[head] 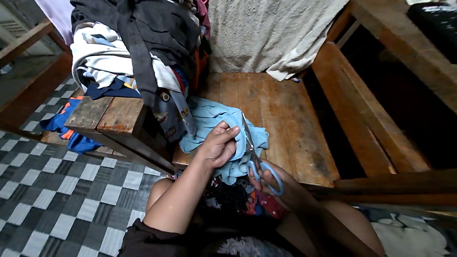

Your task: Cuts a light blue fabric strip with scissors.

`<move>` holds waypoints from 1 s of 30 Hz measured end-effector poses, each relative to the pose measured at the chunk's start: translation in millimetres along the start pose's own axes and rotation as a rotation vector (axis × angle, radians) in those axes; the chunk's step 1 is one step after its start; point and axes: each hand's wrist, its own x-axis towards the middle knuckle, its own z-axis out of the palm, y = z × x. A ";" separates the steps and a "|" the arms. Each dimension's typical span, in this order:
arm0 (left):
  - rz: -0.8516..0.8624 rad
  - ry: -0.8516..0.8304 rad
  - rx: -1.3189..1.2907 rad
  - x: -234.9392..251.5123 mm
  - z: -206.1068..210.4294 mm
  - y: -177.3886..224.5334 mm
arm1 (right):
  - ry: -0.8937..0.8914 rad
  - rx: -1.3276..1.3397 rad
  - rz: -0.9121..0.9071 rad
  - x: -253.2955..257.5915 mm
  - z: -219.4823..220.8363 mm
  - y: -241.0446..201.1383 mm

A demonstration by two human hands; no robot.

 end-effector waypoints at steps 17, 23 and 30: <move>0.027 -0.067 0.033 0.5 -7.3 6.2 | 0.056 0.014 0.030 -1.0 2.5 -4.6; -0.057 -0.187 0.160 -0.3 -9.6 8.3 | 0.030 -0.061 0.052 1.1 -3.7 -8.7; -0.077 -0.241 0.157 3.3 -10.7 4.5 | 0.026 0.005 -0.004 4.2 -1.9 -4.8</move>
